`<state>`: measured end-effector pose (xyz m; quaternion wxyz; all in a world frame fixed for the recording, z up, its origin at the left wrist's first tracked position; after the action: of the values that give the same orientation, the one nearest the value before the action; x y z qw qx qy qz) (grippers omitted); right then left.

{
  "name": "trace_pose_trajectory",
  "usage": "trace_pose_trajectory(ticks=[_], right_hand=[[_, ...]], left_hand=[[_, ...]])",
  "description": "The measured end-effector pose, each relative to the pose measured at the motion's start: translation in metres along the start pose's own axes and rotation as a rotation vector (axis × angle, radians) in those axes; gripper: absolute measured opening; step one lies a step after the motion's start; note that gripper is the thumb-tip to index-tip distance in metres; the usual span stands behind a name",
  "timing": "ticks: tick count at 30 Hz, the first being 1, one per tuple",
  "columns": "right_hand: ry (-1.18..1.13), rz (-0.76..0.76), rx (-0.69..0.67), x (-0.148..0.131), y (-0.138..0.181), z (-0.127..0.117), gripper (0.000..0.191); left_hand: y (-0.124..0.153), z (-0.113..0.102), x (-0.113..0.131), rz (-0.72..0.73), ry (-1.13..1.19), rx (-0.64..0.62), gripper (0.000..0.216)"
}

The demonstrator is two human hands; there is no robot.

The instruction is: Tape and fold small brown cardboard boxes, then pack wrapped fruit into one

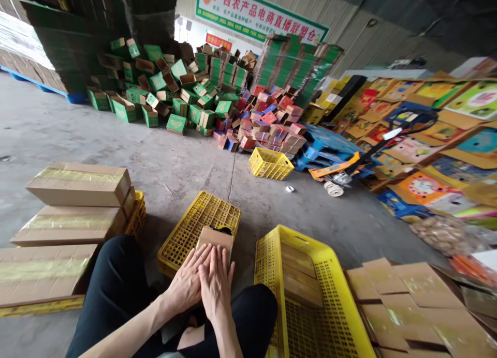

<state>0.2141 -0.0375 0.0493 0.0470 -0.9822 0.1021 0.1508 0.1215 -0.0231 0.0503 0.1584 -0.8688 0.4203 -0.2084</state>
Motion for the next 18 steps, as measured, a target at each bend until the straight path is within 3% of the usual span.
trace_pose_trajectory(ticks=[3, 6, 12, 18], right_hand=[[0.089, -0.099, 0.084, -0.008, 0.008, -0.005, 0.074], [0.12, -0.155, 0.125, 0.002, 0.013, -0.008, 0.07], [0.14, -0.078, 0.224, 0.038, 0.022, -0.021, 0.068], [0.055, -0.038, 0.192, 0.017, 0.024, -0.012, 0.072]], left_hand=[[0.002, 0.002, 0.003, 0.004, 0.022, 0.003, 0.078], [0.003, 0.0, -0.004, 0.016, 0.049, 0.011, 0.08], [0.015, -0.013, -0.033, -0.039, 0.047, 0.019, 0.092], [0.013, -0.007, -0.015, -0.089, 0.064, 0.01, 0.092]])
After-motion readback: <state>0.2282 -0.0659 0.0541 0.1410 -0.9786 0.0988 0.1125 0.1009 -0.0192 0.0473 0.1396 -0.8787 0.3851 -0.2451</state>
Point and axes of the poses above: each hand's wrist, its own y-axis away from the middle knuckle, its own z-axis out of the palm, x = y × z, the point moved 8 cm from there along -y, towards the middle knuckle, and after that the axes turned 5 degrees about z, right-handed, at the moved point
